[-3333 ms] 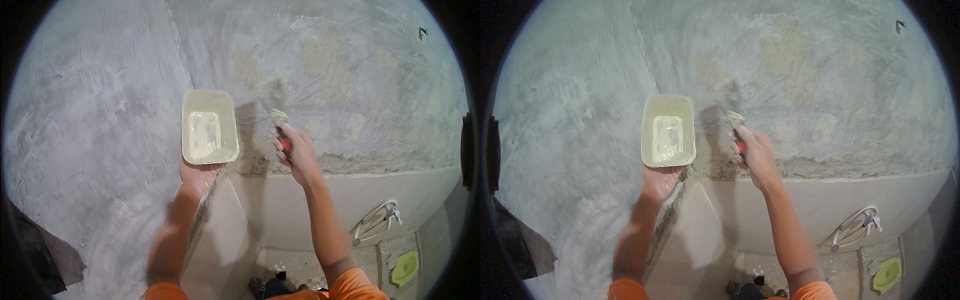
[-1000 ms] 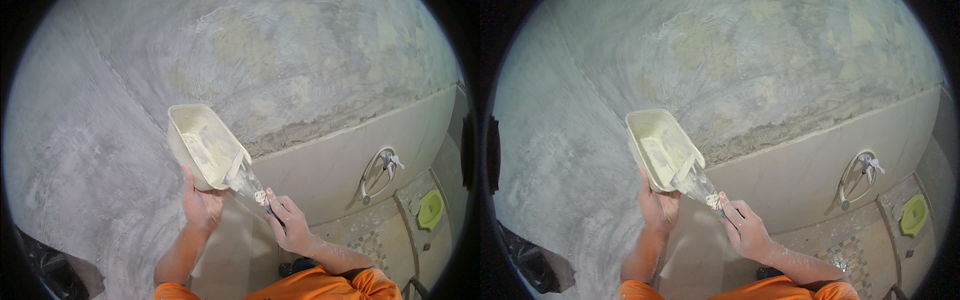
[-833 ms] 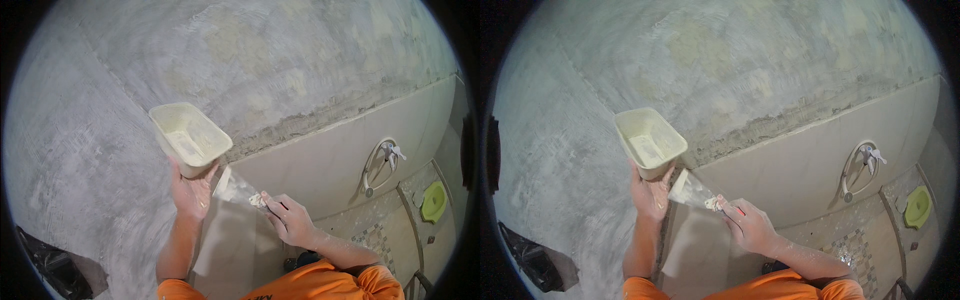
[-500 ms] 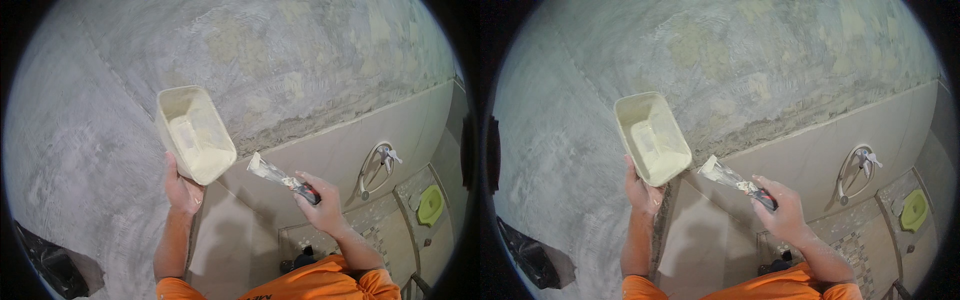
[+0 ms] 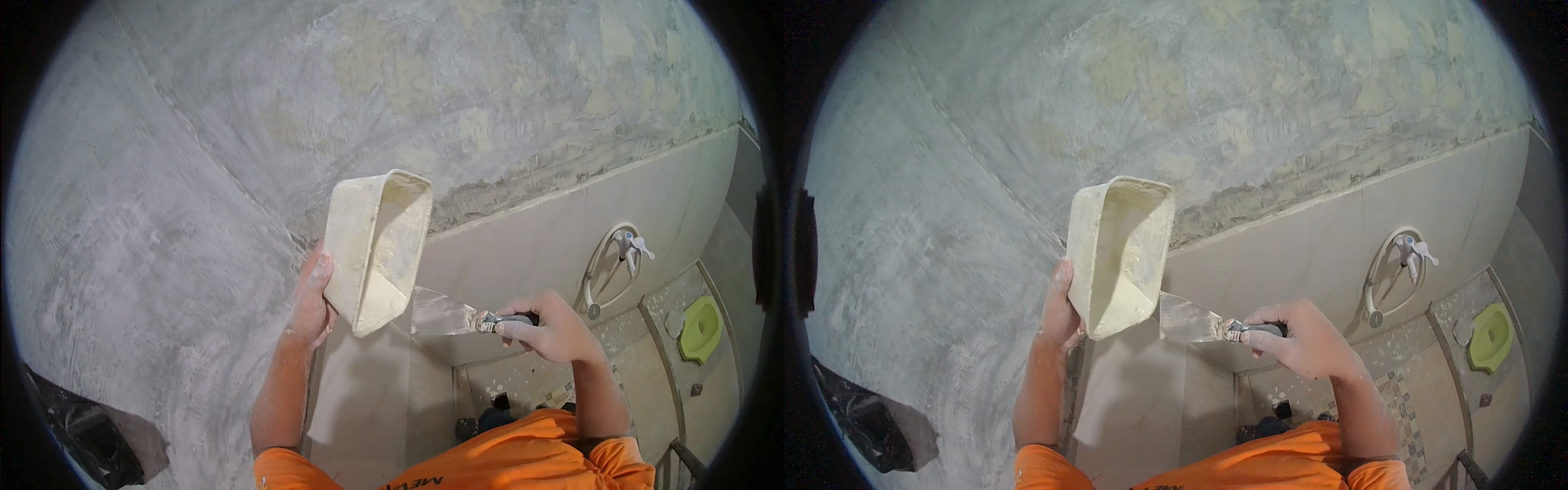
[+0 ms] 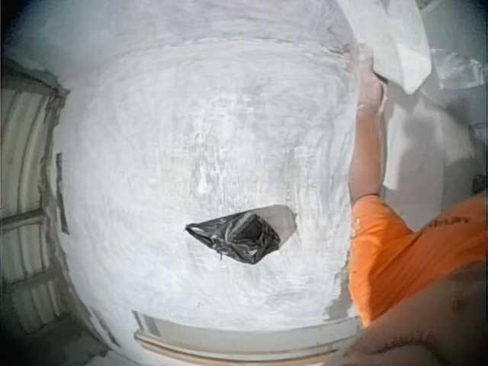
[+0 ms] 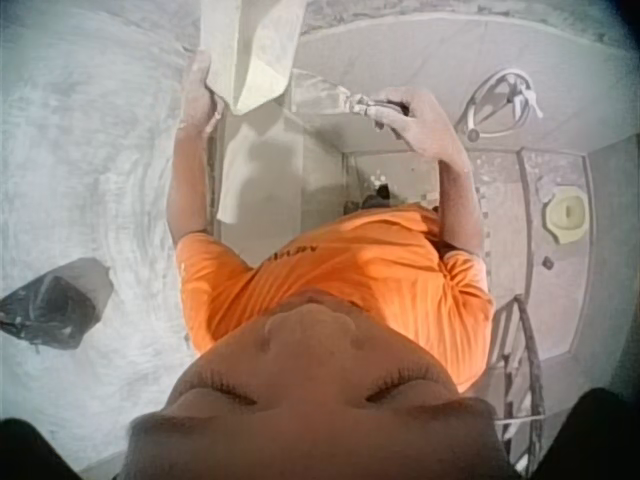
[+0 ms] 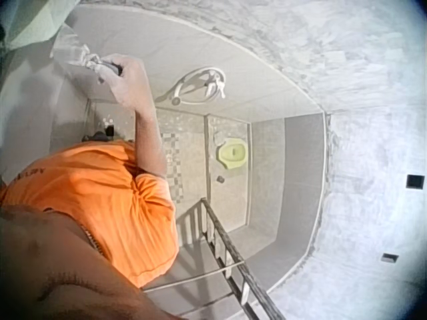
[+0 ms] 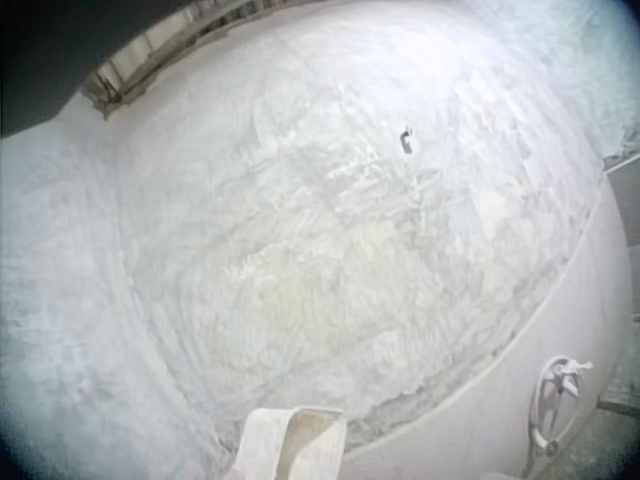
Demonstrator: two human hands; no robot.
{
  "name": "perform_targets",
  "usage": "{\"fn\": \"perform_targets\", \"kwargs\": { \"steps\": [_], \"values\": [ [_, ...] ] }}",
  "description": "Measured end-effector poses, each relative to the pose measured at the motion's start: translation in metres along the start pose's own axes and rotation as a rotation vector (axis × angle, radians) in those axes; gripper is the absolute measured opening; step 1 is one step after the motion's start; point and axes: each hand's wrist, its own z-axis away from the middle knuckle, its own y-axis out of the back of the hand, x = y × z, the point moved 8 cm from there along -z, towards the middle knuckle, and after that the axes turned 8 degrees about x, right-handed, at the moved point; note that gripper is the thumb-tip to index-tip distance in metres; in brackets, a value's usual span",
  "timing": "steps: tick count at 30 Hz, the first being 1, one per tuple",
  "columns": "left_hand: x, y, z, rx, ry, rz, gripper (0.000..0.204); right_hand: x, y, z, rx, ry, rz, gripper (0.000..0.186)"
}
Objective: The person applies plaster to a wall using a putty knife, taking the material from a plastic container held in their other hand.
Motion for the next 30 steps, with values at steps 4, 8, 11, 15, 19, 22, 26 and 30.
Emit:
{"fn": "perform_targets", "kwargs": {
  "steps": [4, 8, 11, 15, 19, 22, 26, 30],
  "values": [
    [-0.011, 0.004, -0.004, 0.001, 0.085, -0.006, 0.062, 0.019, -0.013, -0.005, -0.140, -0.153, -0.251, 0.021],
    [-0.011, -0.004, -0.003, -0.030, 0.094, 0.007, 0.064, 0.022, -0.020, -0.008, -0.181, -0.156, -0.275, 0.021],
    [-0.015, -0.006, -0.005, -0.020, 0.096, -0.020, 0.067, 0.028, -0.023, -0.013, -0.180, -0.140, -0.250, 0.022],
    [-0.022, 0.004, -0.006, 0.039, 0.161, -0.134, 0.068, 0.033, -0.027, -0.016, -0.207, -0.190, -0.249, 0.023],
    [-0.023, -0.008, -0.008, 0.061, 0.209, 0.027, 0.068, 0.051, -0.035, -0.024, -0.233, -0.280, -0.347, 0.022],
    [-0.033, -0.003, -0.014, 0.029, 0.270, 0.055, 0.072, 0.059, -0.047, -0.029, -0.283, -0.280, -0.431, 0.026],
    [-0.035, -0.014, -0.016, -0.022, 0.298, 0.145, 0.062, 0.076, -0.060, -0.036, -0.303, -0.325, -0.523, 0.029],
    [-0.052, -0.008, -0.020, -0.008, 0.371, 0.091, 0.061, 0.072, -0.079, -0.041, -0.347, -0.336, -0.641, 0.031]
  ]
}}
